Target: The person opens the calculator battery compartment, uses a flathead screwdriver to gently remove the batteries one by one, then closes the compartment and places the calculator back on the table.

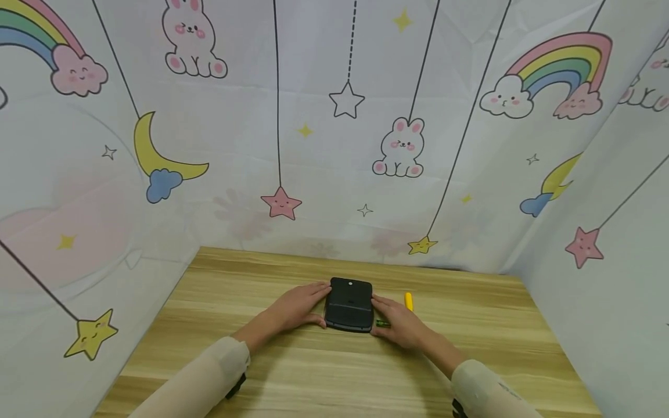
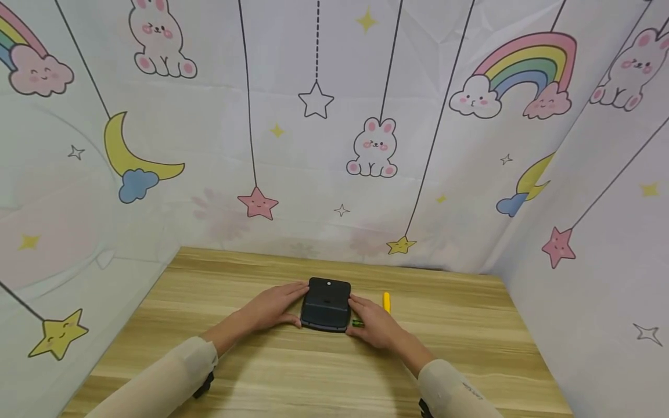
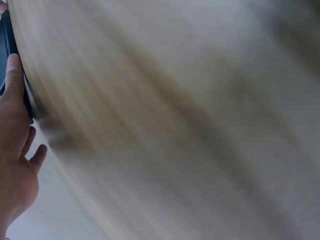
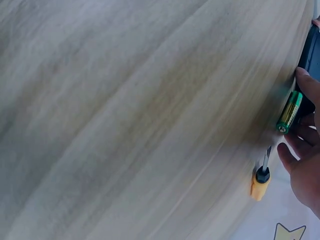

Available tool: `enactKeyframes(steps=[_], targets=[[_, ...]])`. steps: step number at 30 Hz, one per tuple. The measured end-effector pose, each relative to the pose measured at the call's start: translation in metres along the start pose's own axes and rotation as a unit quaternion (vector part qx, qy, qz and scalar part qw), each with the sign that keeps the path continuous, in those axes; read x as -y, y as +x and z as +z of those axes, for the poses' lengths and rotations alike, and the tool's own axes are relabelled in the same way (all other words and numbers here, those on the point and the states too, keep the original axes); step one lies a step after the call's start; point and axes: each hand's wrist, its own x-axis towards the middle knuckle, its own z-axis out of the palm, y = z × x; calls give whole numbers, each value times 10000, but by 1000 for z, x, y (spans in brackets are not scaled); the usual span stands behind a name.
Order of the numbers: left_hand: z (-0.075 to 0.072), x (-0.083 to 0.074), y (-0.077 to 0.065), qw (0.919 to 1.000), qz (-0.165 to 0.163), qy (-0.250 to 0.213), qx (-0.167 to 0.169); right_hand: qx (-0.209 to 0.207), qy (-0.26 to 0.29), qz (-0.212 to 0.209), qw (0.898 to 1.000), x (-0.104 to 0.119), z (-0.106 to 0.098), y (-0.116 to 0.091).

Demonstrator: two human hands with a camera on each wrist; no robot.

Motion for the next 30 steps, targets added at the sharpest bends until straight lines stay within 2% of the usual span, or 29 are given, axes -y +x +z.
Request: enactKeyframes(steps=[5, 12, 17, 24, 30], targets=[[-5, 1, 1, 9997, -152, -125, 157, -83, -178, -65, 9998, 0, -2, 2], [-13, 2, 7, 9960, -397, -466, 646, -41, -163, -37, 9999, -3, -3, 5], [-14, 3, 10, 9947, -472, -549, 729, -13, -257, -41, 9997, -6, -4, 7], [-9, 4, 8, 9987, -263, -155, 406, -58, -356, -200, 9991, -10, 1, 5], [-7, 2, 8, 9982, -90, 554, 230, -100, -390, -217, 9990, -12, 4, 4]])
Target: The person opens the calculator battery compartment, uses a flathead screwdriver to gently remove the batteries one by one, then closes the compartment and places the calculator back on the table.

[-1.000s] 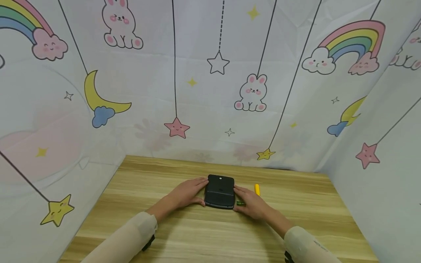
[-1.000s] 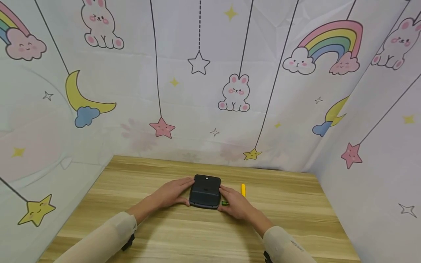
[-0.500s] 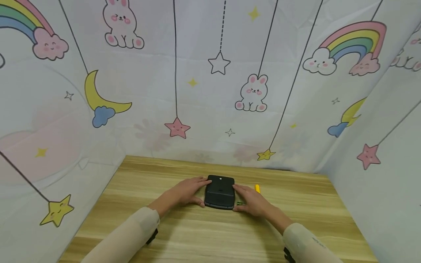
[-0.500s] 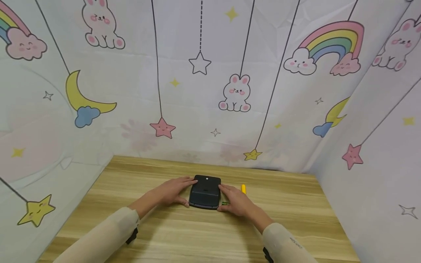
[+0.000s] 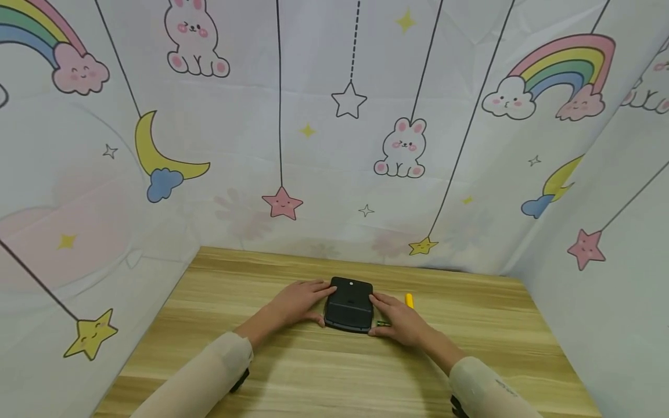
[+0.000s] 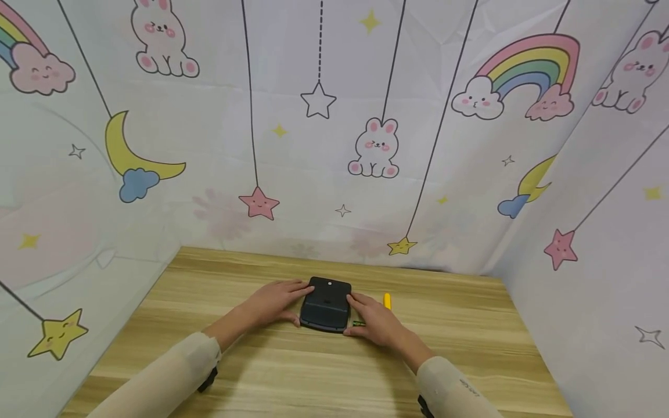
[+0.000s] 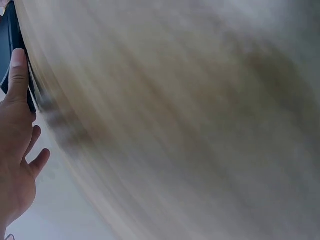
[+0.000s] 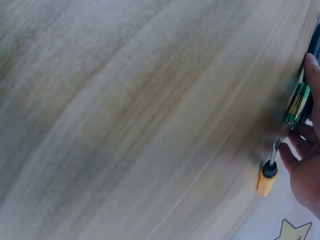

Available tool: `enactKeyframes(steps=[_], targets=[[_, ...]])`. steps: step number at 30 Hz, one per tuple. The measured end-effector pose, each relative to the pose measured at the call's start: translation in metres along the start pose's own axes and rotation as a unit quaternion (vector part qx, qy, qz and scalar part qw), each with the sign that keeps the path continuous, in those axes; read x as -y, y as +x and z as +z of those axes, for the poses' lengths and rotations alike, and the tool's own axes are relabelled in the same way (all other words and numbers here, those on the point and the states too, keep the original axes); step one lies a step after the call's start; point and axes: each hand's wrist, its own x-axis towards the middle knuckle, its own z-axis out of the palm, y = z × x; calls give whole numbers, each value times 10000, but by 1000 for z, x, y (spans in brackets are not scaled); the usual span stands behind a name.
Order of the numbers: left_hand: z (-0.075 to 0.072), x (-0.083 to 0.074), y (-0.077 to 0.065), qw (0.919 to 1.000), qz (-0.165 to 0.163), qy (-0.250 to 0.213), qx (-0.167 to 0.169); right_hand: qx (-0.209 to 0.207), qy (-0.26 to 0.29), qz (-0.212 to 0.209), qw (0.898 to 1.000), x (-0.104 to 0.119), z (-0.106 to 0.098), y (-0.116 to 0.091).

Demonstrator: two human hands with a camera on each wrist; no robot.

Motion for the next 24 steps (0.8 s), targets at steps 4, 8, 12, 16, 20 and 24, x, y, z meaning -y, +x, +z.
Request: enactKeyframes(steps=[4, 8, 12, 16, 20, 24], targets=[[1, 0, 0, 9998, 41, 182, -84, 34, 126, 39, 9999, 0, -1, 1], [1, 1, -2, 9996, 99, 130, -209, 72, 229, 83, 9997, 1, -3, 2], [1, 2, -4, 9994, 172, -35, -283, 49, 326, 84, 9994, 2, -5, 1], [1, 6, -6, 9993, 130, -285, -220, 47, 625, 68, 9980, 2, -11, 0], [2, 9, -7, 9987, -13, -504, -105, -21, 934, -13, 9956, 2, -16, 0], [1, 10, -7, 9976, -72, -693, -57, -55, 1079, 24, 9941, 1, -19, 0]])
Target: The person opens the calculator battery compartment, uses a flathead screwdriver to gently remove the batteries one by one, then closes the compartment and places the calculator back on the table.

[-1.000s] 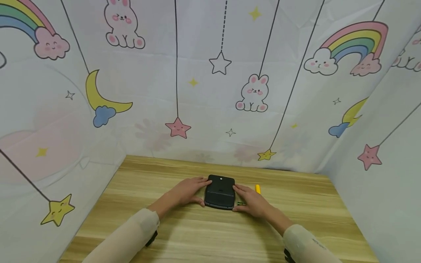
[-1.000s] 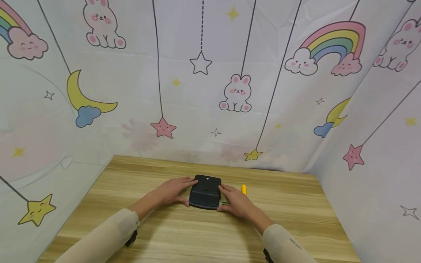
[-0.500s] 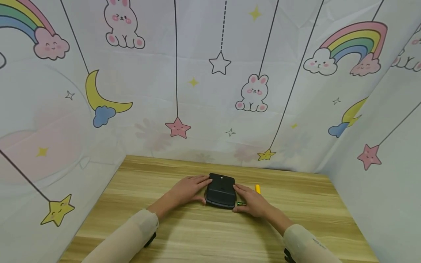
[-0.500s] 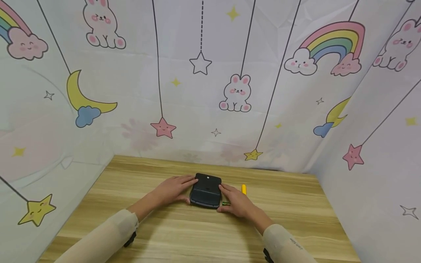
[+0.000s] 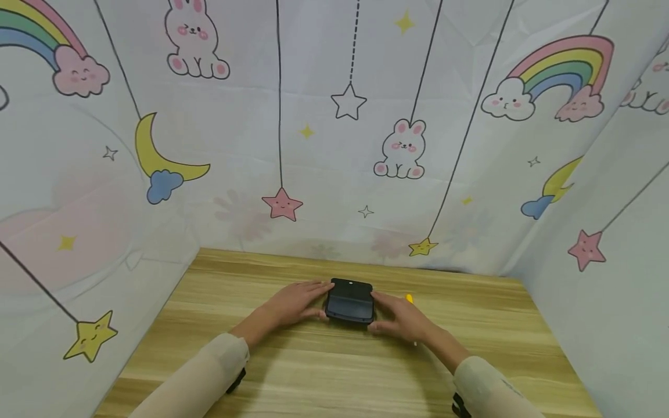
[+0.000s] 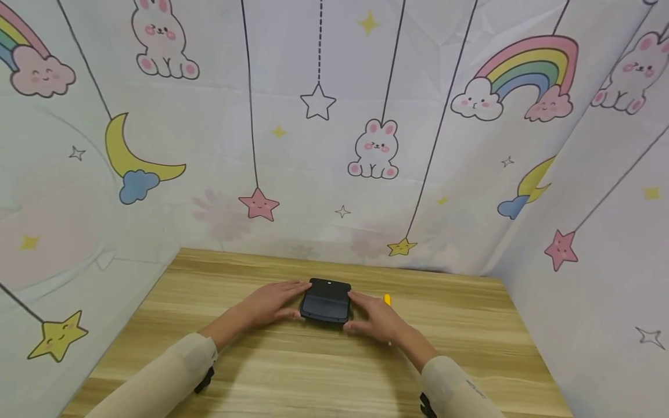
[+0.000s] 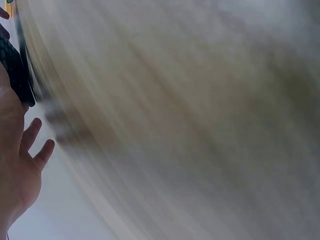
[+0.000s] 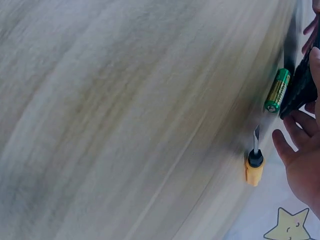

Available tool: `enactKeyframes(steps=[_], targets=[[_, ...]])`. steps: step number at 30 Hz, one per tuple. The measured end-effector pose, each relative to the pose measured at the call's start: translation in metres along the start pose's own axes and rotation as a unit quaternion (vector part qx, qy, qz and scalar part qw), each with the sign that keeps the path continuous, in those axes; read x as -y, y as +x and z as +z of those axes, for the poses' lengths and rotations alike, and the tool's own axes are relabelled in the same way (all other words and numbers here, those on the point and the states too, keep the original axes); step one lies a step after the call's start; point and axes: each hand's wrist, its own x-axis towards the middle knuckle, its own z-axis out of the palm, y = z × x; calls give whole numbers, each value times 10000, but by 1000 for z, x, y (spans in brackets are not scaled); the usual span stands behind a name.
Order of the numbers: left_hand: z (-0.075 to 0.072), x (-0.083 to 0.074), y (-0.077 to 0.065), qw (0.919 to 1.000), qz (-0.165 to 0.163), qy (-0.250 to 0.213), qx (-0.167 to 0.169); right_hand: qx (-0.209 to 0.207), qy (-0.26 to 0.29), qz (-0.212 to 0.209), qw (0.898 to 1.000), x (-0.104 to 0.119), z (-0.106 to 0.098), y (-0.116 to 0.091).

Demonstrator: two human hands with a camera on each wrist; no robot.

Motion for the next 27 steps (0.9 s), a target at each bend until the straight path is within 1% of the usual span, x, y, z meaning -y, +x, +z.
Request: enactKeyframes(steps=[2, 5, 11, 16, 22, 25, 27], targets=[[0, 1, 0, 10000, 8, -82, -15, -32, 110, 79, 9999, 0, -1, -1], [0, 1, 1, 9993, 5, -357, -128, -108, 378, 207, 9990, 1, -2, -2], [-3, 1, 1, 9944, -156, -1001, -288, -193, 1087, 513, 9926, 1, -3, -3], [-6, 0, 1, 9899, -277, -1354, -322, -168, 1625, 505, 9853, 1, -5, -2], [-10, -5, 2, 9846, -390, -1653, -416, -269, 2291, 491, 9718, 2, -8, -3], [-11, -7, 2, 9817, -388, -1798, -492, -367, 2481, 522, 9666, 4, -9, -2], [-12, -8, 3, 9795, -415, -1899, -522, -441, 2513, 566, 9653, 6, -9, -2]])
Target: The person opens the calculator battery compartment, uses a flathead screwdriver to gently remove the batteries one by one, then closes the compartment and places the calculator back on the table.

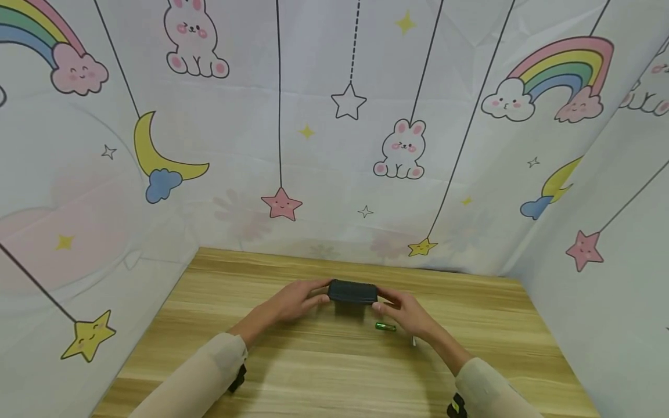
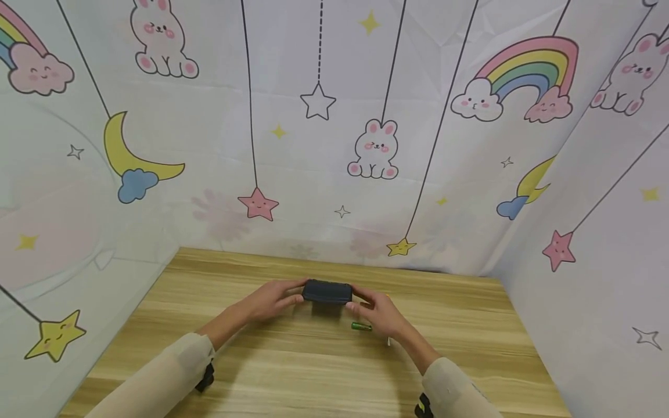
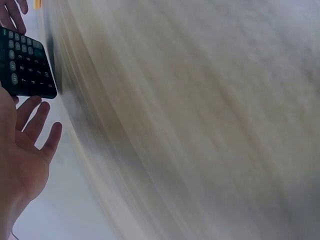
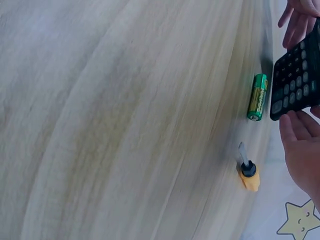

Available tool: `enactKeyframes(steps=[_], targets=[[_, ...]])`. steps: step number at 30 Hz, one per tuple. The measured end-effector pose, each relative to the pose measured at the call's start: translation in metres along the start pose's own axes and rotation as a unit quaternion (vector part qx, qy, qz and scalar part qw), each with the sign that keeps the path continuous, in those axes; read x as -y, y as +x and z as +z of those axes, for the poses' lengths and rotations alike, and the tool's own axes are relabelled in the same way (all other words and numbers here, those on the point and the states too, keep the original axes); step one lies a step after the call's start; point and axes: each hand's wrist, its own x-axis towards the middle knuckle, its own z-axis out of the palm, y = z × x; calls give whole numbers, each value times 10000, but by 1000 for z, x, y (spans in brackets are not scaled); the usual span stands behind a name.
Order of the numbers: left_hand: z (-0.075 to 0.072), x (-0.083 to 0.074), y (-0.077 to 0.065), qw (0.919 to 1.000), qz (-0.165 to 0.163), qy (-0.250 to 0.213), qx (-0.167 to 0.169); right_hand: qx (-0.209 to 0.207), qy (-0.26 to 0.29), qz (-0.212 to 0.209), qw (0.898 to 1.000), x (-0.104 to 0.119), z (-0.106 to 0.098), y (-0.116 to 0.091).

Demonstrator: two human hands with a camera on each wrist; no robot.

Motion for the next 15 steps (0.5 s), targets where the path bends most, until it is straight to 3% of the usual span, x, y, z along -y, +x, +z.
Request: enactKeyframes(steps=[9, 15], targets=[[-4, -6, 5, 9994, -133, -309, -122, -519, -112, 86, 9986, 7, 6, -1], [-2, -10, 8, 9978, -74, -478, -447, -931, -10, 160, 9955, 14, 11, -2]])
